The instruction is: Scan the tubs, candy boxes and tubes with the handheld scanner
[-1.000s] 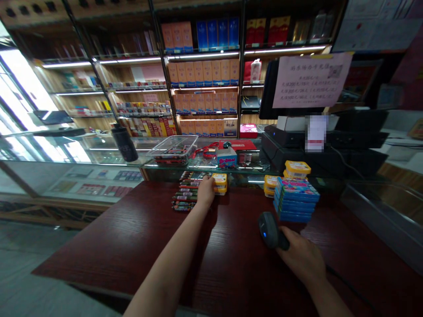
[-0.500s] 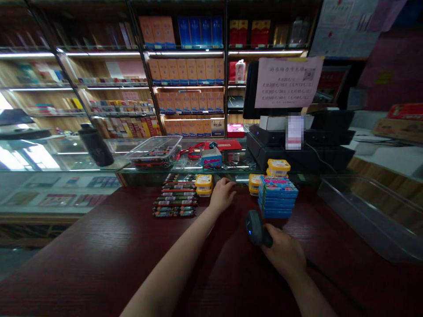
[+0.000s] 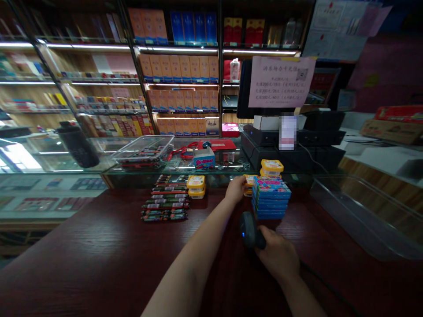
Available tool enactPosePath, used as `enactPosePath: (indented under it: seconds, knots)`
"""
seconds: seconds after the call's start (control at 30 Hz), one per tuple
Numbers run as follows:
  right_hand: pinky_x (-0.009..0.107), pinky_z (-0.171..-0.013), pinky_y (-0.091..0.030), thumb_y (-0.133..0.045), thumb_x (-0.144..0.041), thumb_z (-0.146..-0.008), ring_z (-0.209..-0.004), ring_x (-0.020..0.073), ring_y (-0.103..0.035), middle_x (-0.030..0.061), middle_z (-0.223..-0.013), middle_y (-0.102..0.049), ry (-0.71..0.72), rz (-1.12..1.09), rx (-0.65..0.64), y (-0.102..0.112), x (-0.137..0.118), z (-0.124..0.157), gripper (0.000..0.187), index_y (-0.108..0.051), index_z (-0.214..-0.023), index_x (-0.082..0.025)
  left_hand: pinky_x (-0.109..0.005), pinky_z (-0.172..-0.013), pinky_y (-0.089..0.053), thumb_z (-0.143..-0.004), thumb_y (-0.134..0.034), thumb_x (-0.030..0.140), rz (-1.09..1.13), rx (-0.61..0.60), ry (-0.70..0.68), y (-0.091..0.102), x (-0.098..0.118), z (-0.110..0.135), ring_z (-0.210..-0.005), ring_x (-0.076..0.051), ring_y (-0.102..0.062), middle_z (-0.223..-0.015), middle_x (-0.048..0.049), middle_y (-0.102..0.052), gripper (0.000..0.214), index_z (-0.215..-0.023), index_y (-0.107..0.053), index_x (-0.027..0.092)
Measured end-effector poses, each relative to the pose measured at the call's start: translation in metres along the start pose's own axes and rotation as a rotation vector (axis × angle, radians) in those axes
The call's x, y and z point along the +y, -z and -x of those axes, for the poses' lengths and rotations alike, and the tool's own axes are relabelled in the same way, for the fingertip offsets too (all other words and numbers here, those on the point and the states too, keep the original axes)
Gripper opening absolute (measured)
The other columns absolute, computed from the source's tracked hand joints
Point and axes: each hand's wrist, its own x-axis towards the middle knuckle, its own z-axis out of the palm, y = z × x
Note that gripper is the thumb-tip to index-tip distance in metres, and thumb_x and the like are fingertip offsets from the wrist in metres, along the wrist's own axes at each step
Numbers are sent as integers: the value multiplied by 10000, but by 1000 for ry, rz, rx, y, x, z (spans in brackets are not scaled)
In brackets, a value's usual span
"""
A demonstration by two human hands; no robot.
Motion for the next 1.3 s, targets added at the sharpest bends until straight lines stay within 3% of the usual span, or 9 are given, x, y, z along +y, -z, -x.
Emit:
enactPosePath:
  seconds: [0.17, 0.3, 0.5, 0.7, 0.9, 1.13, 1.3]
  knots:
    - [287, -627, -380, -518, -327, -827, -791, 185, -658, -2, -867, -695, -12, 2, -5, 1, -1, 1, 175, -609, -964, -266, -310, -888, -462, -782, -486, 59, 24, 115, -93, 8, 2, 11, -1011, -194, -580, -1134, -89, -623, 315, -1026, -628, 200]
    - [295, -644, -386, -526, -313, -816, -820, 189, -656, -13, -901, -694, -26, -26, -28, 3, -1, 1, 188, -597, -986, -276, -338, -865, -476, -792, -507, 76, 3, 233, -12, 30, -5, 31, -965, -209, -606, -1036, -84, -658, 337, -1093, -584, 205]
    - [293, -627, -376, -506, -321, -819, -828, 187, -651, -6, -923, -693, -56, -26, -109, 7, -2, 1, 217, -587, -1017, -286, -310, -778, -498, -783, -557, 120, 159, 339, 144, 61, -17, 91, -855, -186, -640, -924, -56, -679, 128, -884, -591, 190]
    - [299, -648, -385, -502, -321, -820, -845, 216, -658, 15, -947, -696, -50, -7, -99, 10, -3, 5, 275, -588, -1078, -278, -297, -751, -495, -783, -583, 191, 279, 424, 269, 62, -30, 141, -805, -171, -643, -910, -49, -687, 68, -850, -593, 185]
    - [308, -645, -401, -526, -367, -799, -838, 239, -662, 33, -926, -709, -41, -84, -61, 14, -6, 8, 297, -605, -1068, -266, -290, -753, -484, -785, -588, 217, 267, 492, 311, 58, -33, 148, -800, -167, -635, -878, -43, -687, 79, -853, -607, 182]
    - [290, -712, -473, -634, -434, -684, -827, 220, -670, 41, -882, -731, 28, -656, -50, 22, -19, 12, 333, -663, -933, -216, -293, -760, -478, -795, -582, 212, 227, 495, 315, 58, -31, 149, -804, -165, -626, -882, -45, -677, 69, -855, -599, 182]
    - [314, -743, -496, -648, -422, -658, -829, 229, -665, 63, -900, -732, 46, -714, -47, 28, -28, 15, 368, -675, -936, -182, -292, -747, -482, -790, -583, 191, 191, 483, 316, 58, -30, 150, -791, -159, -625, -871, -39, -670, 66, -855, -591, 181]
